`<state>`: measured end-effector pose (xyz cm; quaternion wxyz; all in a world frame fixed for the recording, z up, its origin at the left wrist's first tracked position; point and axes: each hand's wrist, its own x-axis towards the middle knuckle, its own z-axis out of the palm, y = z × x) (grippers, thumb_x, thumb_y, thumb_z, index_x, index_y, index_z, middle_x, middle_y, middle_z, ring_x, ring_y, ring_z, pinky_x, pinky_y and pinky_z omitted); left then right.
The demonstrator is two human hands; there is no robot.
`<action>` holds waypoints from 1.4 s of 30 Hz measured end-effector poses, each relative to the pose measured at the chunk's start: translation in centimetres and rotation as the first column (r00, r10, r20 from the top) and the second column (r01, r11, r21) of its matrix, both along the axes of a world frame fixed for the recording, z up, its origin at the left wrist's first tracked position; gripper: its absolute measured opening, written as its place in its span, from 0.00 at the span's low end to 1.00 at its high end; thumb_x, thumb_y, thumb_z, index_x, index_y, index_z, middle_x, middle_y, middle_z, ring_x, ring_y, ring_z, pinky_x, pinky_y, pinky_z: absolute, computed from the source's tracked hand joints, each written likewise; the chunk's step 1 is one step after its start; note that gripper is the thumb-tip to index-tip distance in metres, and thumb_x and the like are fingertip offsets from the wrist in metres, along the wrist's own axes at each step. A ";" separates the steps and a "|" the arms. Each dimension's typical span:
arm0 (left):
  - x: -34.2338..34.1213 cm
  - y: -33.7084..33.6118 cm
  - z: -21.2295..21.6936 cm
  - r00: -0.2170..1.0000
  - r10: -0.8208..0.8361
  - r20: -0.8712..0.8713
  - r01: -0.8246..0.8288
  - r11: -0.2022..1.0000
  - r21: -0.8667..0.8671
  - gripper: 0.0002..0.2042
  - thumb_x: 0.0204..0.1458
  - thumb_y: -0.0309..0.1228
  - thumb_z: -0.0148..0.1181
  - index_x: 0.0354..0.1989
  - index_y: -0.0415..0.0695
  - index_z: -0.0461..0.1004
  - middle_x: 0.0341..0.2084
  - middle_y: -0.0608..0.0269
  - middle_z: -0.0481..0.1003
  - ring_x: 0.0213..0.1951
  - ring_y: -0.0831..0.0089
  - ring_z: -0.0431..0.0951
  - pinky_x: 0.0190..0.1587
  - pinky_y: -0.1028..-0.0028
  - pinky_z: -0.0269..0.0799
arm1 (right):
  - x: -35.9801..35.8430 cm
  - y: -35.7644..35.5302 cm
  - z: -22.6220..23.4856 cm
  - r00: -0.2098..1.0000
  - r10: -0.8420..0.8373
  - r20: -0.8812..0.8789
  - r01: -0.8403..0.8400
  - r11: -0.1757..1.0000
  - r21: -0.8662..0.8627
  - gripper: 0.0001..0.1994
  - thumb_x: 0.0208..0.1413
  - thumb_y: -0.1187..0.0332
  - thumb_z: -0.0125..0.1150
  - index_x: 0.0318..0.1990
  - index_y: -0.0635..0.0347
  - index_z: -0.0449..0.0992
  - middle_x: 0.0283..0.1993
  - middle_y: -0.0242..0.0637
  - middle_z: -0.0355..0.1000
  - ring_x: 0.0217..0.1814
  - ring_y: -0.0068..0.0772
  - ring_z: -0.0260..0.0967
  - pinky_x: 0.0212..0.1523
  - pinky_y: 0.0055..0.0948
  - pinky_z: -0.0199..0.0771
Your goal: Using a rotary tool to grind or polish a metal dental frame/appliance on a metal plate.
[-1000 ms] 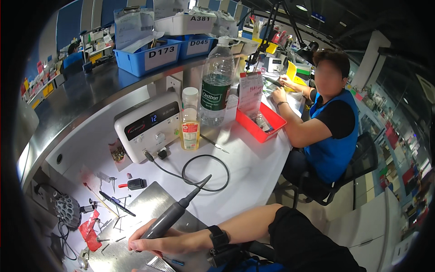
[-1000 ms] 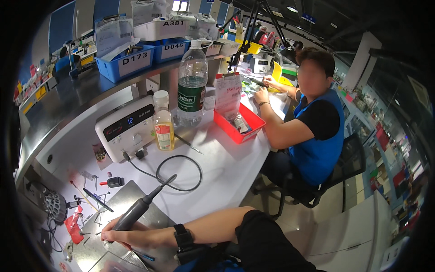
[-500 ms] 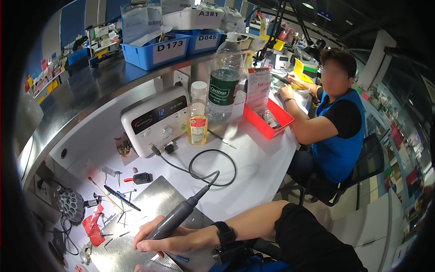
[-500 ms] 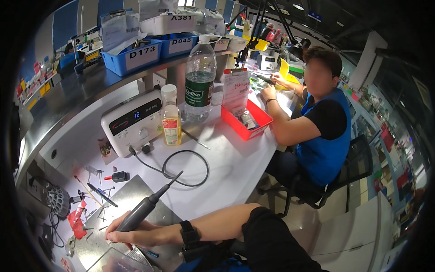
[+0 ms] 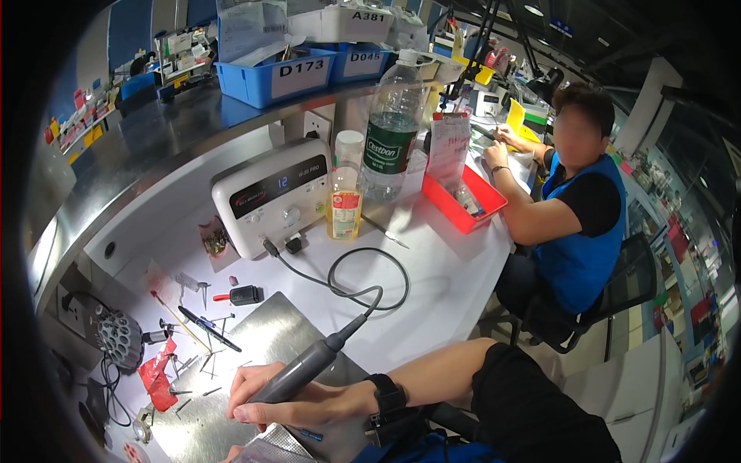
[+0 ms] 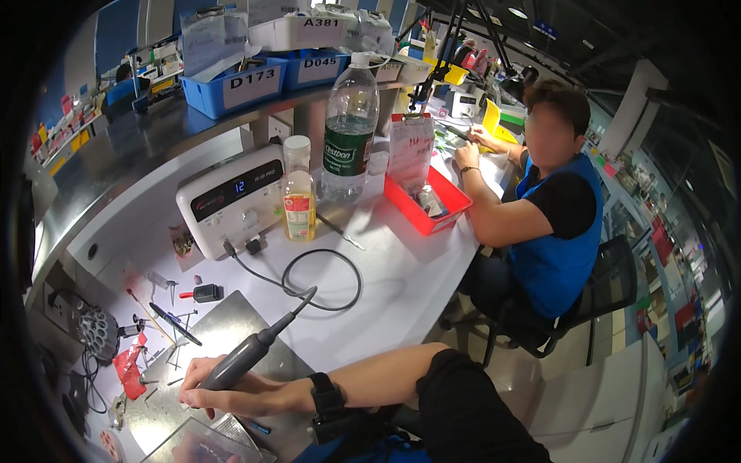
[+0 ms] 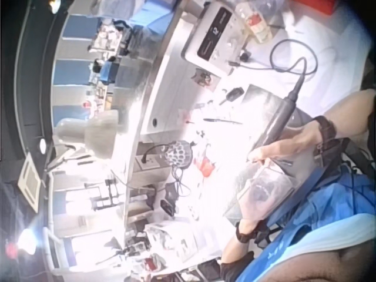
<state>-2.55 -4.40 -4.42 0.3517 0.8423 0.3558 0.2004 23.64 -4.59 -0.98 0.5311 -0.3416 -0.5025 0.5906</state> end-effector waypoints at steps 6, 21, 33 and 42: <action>0.5 -0.3 0.8 0.999 0.033 -0.027 -0.028 0.984 0.179 0.28 0.39 0.36 0.81 0.48 0.36 0.77 0.34 0.53 0.81 0.37 0.61 0.81 0.45 0.65 0.77 | 0.5 -0.5 1.1 0.996 0.091 -0.016 -0.092 0.990 -0.107 0.16 0.62 0.63 0.57 0.48 0.70 0.77 0.39 0.37 0.72 0.33 0.23 0.69 0.34 0.24 0.69; -0.8 0.6 -1.0 0.988 0.043 -0.151 -0.045 0.999 -0.007 0.27 0.42 0.38 0.79 0.49 0.36 0.77 0.39 0.50 0.81 0.41 0.59 0.82 0.47 0.63 0.77 | -0.2 0.1 -0.4 0.985 0.078 -0.152 -0.092 0.992 -0.088 0.15 0.62 0.65 0.58 0.47 0.71 0.78 0.39 0.37 0.74 0.34 0.24 0.72 0.37 0.25 0.73; 2.5 1.2 2.9 0.983 -0.070 0.171 0.093 0.987 -0.133 0.22 0.41 0.43 0.78 0.37 0.44 0.74 0.19 0.61 0.74 0.19 0.65 0.76 0.24 0.71 0.71 | 0.9 -1.0 2.2 1.000 0.022 0.007 -0.018 0.949 -0.316 0.13 0.62 0.67 0.59 0.45 0.70 0.81 0.31 0.40 0.78 0.29 0.27 0.78 0.29 0.23 0.75; 2.2 1.5 3.3 0.983 -0.022 0.183 0.021 1.000 0.010 0.24 0.39 0.45 0.80 0.37 0.45 0.76 0.17 0.66 0.74 0.18 0.70 0.77 0.24 0.73 0.72 | 0.1 0.2 0.9 0.978 0.190 0.084 -0.191 0.982 0.008 0.13 0.54 0.70 0.63 0.43 0.70 0.83 0.40 0.51 0.81 0.40 0.38 0.79 0.45 0.30 0.78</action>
